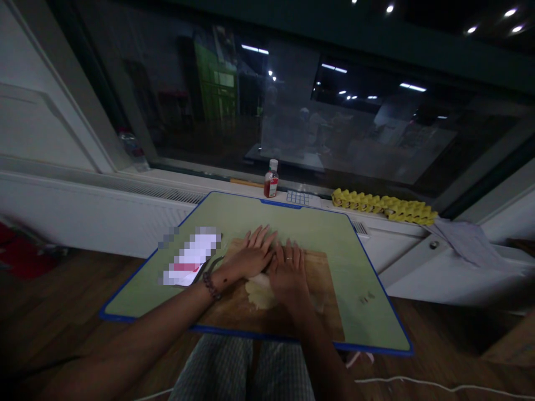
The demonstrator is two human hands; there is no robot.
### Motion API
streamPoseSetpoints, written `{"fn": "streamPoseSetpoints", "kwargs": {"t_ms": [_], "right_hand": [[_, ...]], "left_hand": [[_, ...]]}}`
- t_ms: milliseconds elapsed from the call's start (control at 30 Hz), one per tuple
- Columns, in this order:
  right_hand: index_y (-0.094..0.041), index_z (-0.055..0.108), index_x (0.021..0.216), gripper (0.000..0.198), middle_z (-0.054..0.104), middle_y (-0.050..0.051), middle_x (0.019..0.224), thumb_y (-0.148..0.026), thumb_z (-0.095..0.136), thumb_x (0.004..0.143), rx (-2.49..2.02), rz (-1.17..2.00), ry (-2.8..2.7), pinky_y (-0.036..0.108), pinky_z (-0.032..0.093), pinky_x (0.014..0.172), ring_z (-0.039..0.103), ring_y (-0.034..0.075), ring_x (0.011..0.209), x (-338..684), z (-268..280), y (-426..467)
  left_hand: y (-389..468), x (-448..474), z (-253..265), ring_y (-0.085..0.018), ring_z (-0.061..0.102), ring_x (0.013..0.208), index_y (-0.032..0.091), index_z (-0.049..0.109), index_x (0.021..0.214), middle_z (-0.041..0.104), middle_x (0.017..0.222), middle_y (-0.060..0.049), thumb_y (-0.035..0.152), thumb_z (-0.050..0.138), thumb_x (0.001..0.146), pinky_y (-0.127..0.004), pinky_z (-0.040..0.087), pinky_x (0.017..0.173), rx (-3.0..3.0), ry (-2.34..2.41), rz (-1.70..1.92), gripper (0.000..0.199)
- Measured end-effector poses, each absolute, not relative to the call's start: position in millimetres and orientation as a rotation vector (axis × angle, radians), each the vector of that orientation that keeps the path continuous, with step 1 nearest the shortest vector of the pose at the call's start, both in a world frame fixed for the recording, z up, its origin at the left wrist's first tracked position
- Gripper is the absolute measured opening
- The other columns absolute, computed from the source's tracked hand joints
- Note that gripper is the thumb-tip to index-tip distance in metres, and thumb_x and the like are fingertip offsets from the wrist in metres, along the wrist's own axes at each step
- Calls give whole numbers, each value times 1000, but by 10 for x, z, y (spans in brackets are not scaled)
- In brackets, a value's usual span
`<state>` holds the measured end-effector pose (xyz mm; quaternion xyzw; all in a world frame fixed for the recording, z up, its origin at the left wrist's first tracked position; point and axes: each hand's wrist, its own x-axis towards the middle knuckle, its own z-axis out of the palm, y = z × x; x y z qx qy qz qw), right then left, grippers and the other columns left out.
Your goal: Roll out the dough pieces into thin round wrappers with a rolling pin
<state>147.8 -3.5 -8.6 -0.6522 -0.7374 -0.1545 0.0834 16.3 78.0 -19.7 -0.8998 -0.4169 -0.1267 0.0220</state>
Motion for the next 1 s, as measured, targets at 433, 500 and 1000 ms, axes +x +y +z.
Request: {"fn": "streamPoseSetpoints", "kwargs": {"t_ms": [433,500,1000], "right_hand": [[-10,56,135,45,47,14,149,-20,40,94,-1904,-539,-1923,50,27,117,33,30,143,980,-128,-698],[-10,56,135,45,47,15,149,-23,41,94,-1934,-507,-1968,50,29,117,35,31,142,1046,-90,-612],[-6,53,138,49,44,17,150,-16,37,92,-1922,-515,-2068,54,23,118,28,32,145,1115,-53,-483]], "left_hand": [[105,-258,-19,-23,17,150,20,33,151,30,160,-8,19,39,94,-45,15,121,-2859,-947,-536,57],[182,-208,-37,-24,15,150,19,31,152,30,160,-8,21,38,96,-46,13,121,-2858,-955,-547,56],[253,-91,-70,-26,12,151,13,31,151,32,159,-11,28,31,103,-48,15,121,-2778,-1086,-539,51]]}}
